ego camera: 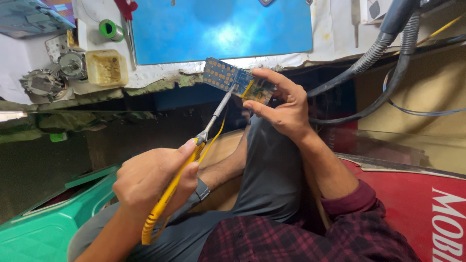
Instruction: The person sits in a chair holding a small circuit board in one hand and a soldering iron in the other, melting solder along the board's edge. They then set the iron down, open a plastic pouch, and take out a phone display to handle it.
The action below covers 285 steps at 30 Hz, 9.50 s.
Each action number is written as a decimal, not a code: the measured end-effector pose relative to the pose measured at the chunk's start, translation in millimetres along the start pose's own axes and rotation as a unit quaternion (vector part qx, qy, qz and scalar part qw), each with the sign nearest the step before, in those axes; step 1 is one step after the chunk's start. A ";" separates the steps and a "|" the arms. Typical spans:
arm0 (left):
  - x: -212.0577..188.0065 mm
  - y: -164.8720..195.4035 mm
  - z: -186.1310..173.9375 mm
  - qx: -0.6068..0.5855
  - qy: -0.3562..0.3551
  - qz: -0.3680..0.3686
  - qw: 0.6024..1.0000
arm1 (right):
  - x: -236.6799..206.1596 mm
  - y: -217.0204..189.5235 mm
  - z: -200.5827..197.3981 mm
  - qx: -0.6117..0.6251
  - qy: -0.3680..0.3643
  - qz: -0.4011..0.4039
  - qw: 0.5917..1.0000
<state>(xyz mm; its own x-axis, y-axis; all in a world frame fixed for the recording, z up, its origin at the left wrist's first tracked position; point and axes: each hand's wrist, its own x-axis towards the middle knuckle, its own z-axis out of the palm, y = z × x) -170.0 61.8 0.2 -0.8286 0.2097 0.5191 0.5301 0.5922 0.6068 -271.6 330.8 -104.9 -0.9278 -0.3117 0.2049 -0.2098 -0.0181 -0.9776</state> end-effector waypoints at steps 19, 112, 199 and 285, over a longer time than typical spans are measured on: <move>1.5 0.9 -1.2 0.007 -0.006 0.006 1.000 | -0.2 -0.4 -0.4 -0.013 -0.003 -0.005 1.000; 5.8 8.7 0.8 0.018 -0.025 0.042 0.999 | 0.4 -2.2 -0.5 -0.018 -0.001 0.001 1.000; 12.5 19.7 2.2 0.049 -0.039 0.095 0.994 | 1.5 -7.4 0.2 -0.033 0.002 0.015 0.999; 11.6 22.3 1.9 0.062 -0.047 0.100 0.992 | 0.7 -6.9 0.2 -0.035 0.001 0.006 0.999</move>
<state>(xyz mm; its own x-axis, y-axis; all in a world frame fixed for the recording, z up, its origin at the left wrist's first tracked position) -168.1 78.9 18.6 -0.7256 0.4005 0.5596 0.6640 0.6211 0.4164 -270.7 330.5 -98.0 -0.9308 -0.3099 0.1936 -0.2197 0.0515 -0.9742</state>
